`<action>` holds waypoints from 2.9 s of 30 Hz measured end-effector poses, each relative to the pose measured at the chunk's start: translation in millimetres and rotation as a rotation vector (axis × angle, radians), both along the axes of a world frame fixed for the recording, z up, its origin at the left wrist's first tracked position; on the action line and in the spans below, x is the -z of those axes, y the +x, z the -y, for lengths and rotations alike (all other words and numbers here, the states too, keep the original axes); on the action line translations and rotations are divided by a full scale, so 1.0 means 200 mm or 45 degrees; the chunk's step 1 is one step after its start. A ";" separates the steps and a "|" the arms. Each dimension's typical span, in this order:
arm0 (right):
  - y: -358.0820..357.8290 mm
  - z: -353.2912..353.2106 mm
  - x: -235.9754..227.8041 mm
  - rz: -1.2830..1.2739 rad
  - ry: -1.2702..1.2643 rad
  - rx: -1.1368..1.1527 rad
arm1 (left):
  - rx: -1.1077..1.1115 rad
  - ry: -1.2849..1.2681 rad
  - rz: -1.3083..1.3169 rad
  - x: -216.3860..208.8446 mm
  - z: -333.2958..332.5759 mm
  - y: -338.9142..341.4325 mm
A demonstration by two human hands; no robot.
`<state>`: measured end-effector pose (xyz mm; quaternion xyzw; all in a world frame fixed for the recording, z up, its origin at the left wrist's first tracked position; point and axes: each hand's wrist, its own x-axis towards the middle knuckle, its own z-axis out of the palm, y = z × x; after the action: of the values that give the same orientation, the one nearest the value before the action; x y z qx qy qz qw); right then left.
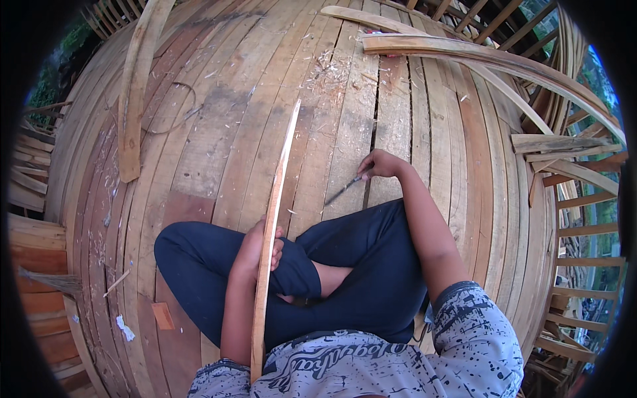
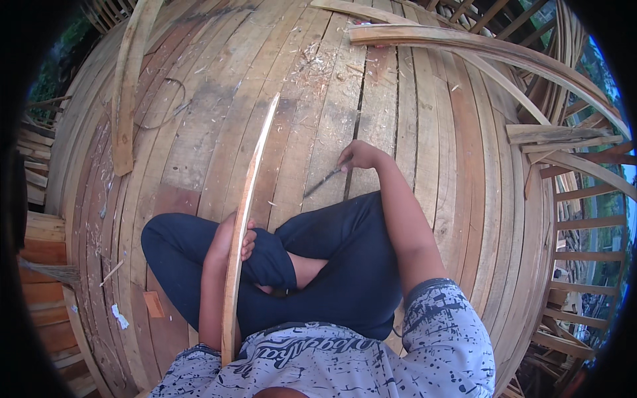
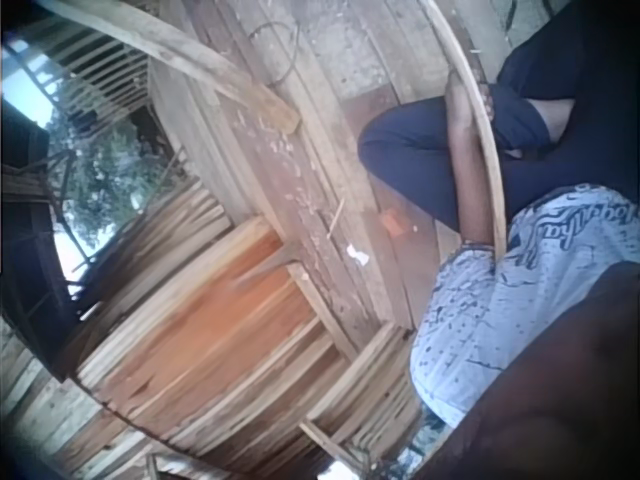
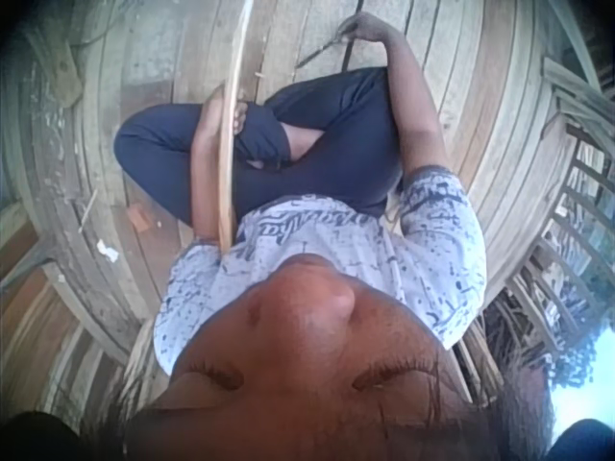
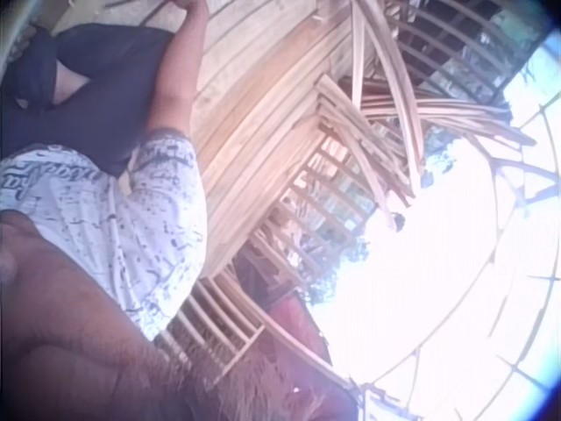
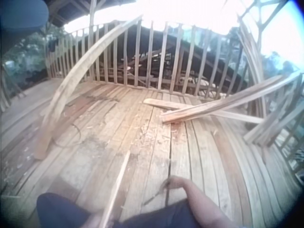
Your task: The person sits cross-legged on a wooden floor and uses a knife to carve a long, thin piece of wood held between their legs. They repeatedly scrape the knife along the wood's length to remove shavings and shape the piece.
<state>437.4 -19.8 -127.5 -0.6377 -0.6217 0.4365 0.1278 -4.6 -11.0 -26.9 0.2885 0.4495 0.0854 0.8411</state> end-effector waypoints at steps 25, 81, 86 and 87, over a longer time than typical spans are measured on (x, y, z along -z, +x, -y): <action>-0.36 -0.09 -0.03 -0.084 0.057 -0.248 | 0.045 -0.018 -0.055 0.05 -0.01 0.05; -0.17 -0.19 -0.03 0.324 0.448 0.579 | 0.052 -0.059 -0.014 0.07 -0.02 0.13; -0.04 -0.19 -0.05 0.078 0.336 0.331 | 0.047 -0.053 -0.015 0.08 -0.02 0.11; -0.04 -0.19 -0.04 0.061 0.273 0.204 | 0.042 -0.053 -0.020 0.08 -0.03 0.10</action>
<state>428.8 17.9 -119.8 -0.6782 -0.6149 0.3404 0.2147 15.7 -5.8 -43.6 0.2790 0.4531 0.0597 0.8446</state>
